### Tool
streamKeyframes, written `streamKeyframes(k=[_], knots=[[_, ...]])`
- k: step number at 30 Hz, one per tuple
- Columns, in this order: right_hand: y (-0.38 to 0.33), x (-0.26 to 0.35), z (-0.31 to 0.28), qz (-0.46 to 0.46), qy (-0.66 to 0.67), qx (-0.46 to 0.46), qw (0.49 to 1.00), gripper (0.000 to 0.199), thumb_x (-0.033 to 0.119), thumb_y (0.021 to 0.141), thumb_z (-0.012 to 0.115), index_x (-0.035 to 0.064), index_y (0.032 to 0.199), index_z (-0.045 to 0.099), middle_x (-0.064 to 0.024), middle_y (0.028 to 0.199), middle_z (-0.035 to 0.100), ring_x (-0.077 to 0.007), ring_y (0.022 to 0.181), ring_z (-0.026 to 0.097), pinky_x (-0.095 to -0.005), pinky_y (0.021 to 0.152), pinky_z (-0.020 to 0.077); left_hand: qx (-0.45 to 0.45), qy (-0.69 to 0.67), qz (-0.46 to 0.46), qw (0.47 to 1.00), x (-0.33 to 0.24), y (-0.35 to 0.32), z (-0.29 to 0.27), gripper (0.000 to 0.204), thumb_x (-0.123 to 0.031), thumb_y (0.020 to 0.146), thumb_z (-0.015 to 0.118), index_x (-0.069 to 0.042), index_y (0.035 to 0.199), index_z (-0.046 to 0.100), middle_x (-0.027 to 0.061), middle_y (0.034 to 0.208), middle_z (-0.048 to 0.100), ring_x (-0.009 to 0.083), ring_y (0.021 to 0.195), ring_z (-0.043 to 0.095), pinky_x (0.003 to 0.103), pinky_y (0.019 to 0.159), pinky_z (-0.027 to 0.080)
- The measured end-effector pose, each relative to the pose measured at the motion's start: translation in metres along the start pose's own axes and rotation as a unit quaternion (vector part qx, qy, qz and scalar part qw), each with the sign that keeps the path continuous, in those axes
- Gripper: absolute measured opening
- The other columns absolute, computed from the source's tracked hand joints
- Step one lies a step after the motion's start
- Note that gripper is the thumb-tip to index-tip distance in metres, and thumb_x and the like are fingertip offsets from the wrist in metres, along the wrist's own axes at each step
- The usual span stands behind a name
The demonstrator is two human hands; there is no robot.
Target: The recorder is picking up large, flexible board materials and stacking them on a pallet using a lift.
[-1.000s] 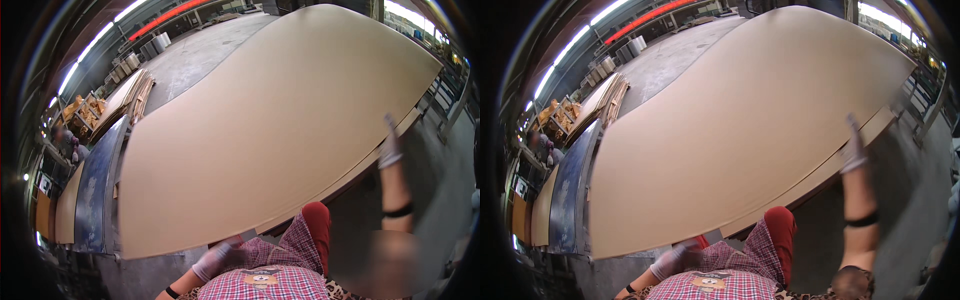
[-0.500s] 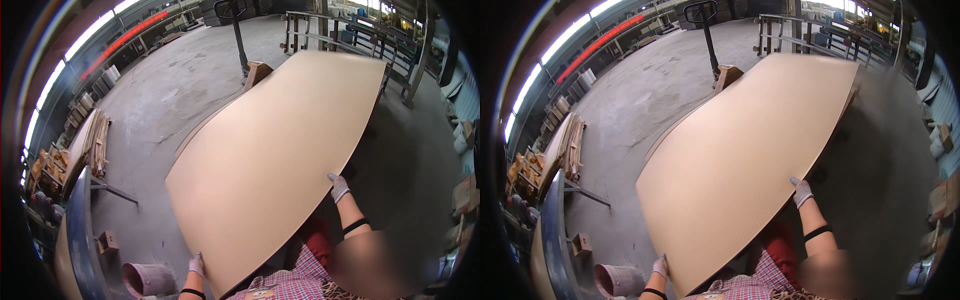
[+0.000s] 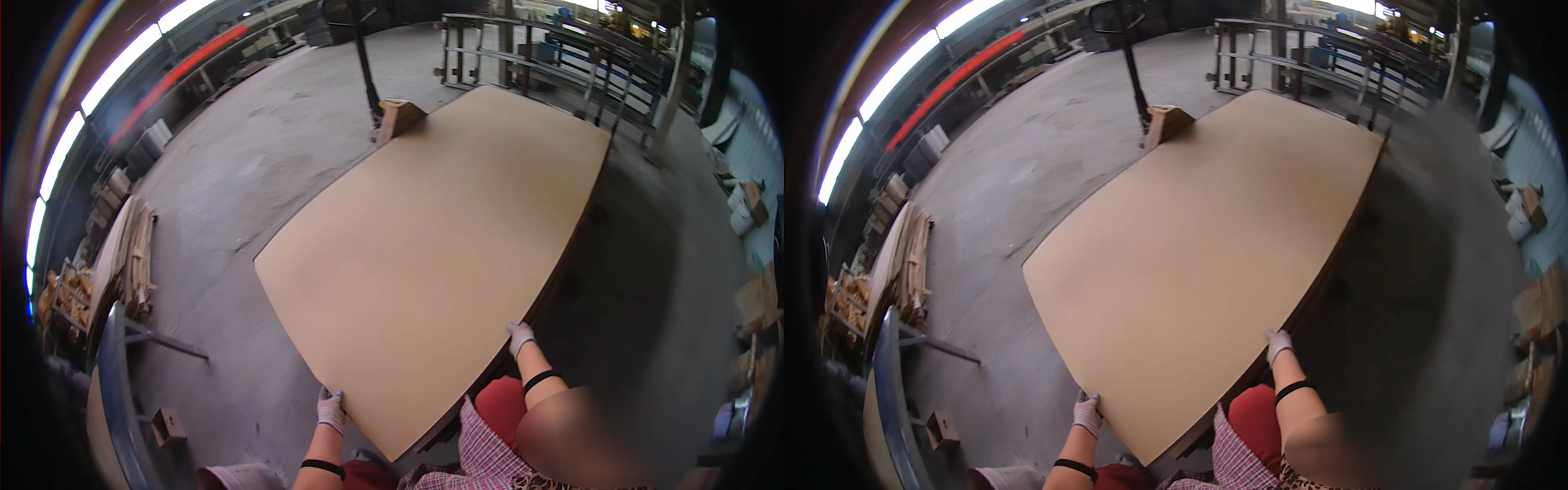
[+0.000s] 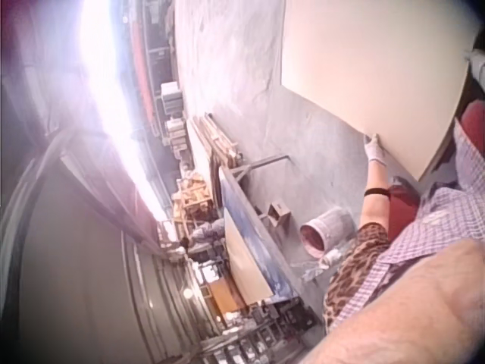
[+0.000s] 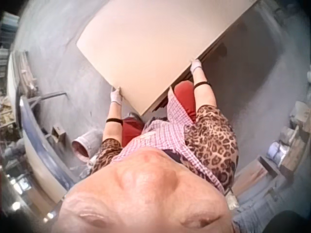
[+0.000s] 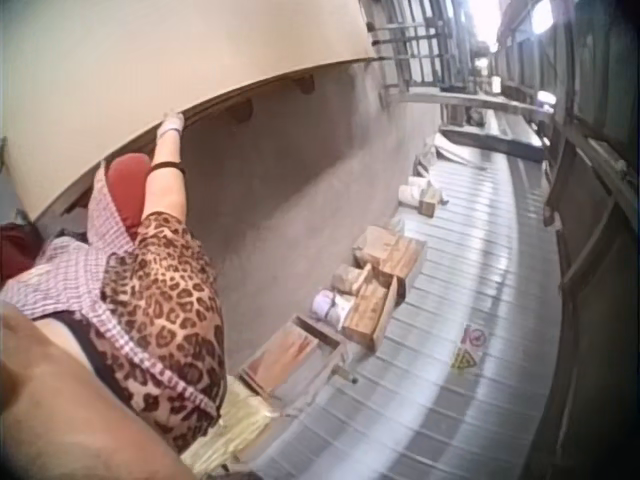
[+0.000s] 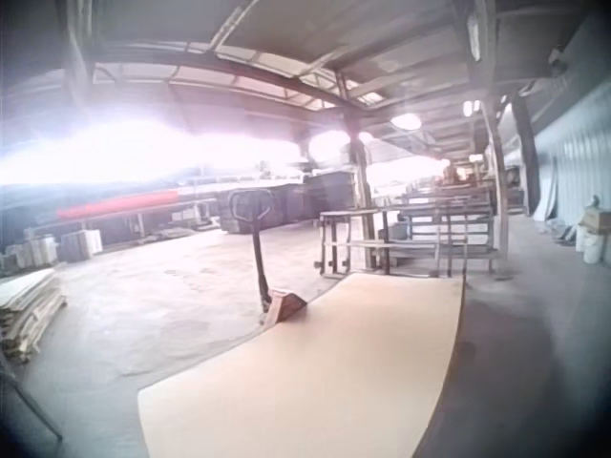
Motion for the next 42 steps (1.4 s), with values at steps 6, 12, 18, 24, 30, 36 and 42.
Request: streamKeyframes(k=[6, 12, 18, 24, 30, 36, 42], knots=[[-0.02, -0.033, -0.011, 0.119, 0.053, 0.002, 0.991, 0.034, 0.015, 0.084, 0.051, 0.0135, 0.117, 0.043, -0.0089, 0.121, 0.047, -0.033, 0.111, 0.044, -0.0586, 0.086, 0.0314, -0.091, -0.066, -0.113, 0.987, 0.12, 0.009, -0.006, 0.054, 0.01, 0.081, 0.042, -0.015, 0.128, 0.033, 0.0112, 0.12, 0.046, 0.0266, 0.1, 0.052, 0.042, 0.082, 0.047], [-0.019, -0.042, -0.006, 0.142, 0.039, -0.011, 0.989, 0.033, 0.012, 0.085, 0.049, 0.012, 0.118, 0.042, -0.01, 0.123, 0.046, -0.0333, 0.113, 0.043, -0.0587, 0.087, 0.0308, -0.087, -0.051, -0.102, 0.99, 0.146, 0.025, -0.025, 0.055, 0.005, 0.082, 0.047, -0.017, 0.13, 0.029, 0.0103, 0.117, 0.047, 0.0246, 0.098, 0.052, 0.038, 0.075, 0.05], [-0.016, -0.041, -0.016, 0.12, 0.059, 0.006, 0.991, 0.033, 0.007, 0.083, 0.051, 0.0099, 0.115, 0.043, -0.0113, 0.117, 0.049, -0.0334, 0.107, 0.048, -0.0562, 0.084, 0.0364, -0.12, 0.022, -0.076, 0.99, 0.162, 0.025, -0.037, 0.055, 0.004, 0.082, 0.048, -0.015, 0.13, 0.029, 0.0118, 0.115, 0.048, 0.024, 0.097, 0.052, 0.036, 0.078, 0.048], [-0.02, -0.025, -0.019, 0.114, -0.004, -0.006, 0.993, 0.035, 0.011, 0.083, 0.052, 0.0128, 0.117, 0.042, -0.0084, 0.117, 0.05, -0.0308, 0.107, 0.048, -0.0556, 0.083, 0.0354, -0.091, -0.084, -0.046, 0.991, 0.152, 0.017, -0.019, 0.055, 0.005, 0.082, 0.048, -0.015, 0.13, 0.029, 0.0123, 0.116, 0.048, 0.0245, 0.095, 0.053, 0.037, 0.079, 0.048], [-0.018, -0.029, -0.002, 0.101, -0.011, 0.017, 0.995, 0.034, 0.015, 0.084, 0.051, 0.0147, 0.117, 0.044, -0.0074, 0.114, 0.053, -0.0289, 0.102, 0.051, -0.0527, 0.078, 0.0394, -0.076, 0.285, -0.1, 0.95, 0.12, 0.013, -0.028, 0.063, -0.013, 0.079, 0.059, -0.011, 0.132, 0.024, 0.0162, 0.122, 0.046, 0.0302, 0.105, 0.05, 0.036, 0.086, 0.044], [-0.057, -0.026, 0.021, 0.088, -0.305, 0.063, 0.946, 0.042, 0.019, 0.076, 0.063, 0.0151, 0.115, 0.047, -0.0109, 0.094, 0.057, -0.0247, 0.058, 0.051, -0.0407, 0.046, 0.0422, -0.146, 0.466, 0.008, 0.872, -0.03, -0.032, -0.087, 0.073, -0.026, 0.076, 0.064, -0.005, 0.134, 0.023, 0.0208, 0.125, 0.043, 0.0316, 0.114, 0.045, 0.036, 0.094, 0.037], [-0.057, -0.056, 0.046, -0.175, -0.365, 0.289, 0.867, 0.053, 0.026, 0.077, 0.061, -0.0045, 0.117, 0.044, -0.0165, 0.115, 0.054, -0.0267, 0.105, 0.052, -0.0361, 0.09, 0.039, -0.223, 0.099, 0.006, 0.97, -0.049, -0.227, -0.232, 0.061, -0.037, 0.083, 0.054, -0.007, 0.131, 0.031, 0.019, 0.128, 0.041, 0.0273, 0.113, 0.045, 0.036, 0.093, 0.037]])
Point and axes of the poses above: each hand's wrist, its own y-axis towards the middle knuckle, its own z-axis out of the palm, x = y × z, the point moved 10 cm from there along y, towards the middle knuckle
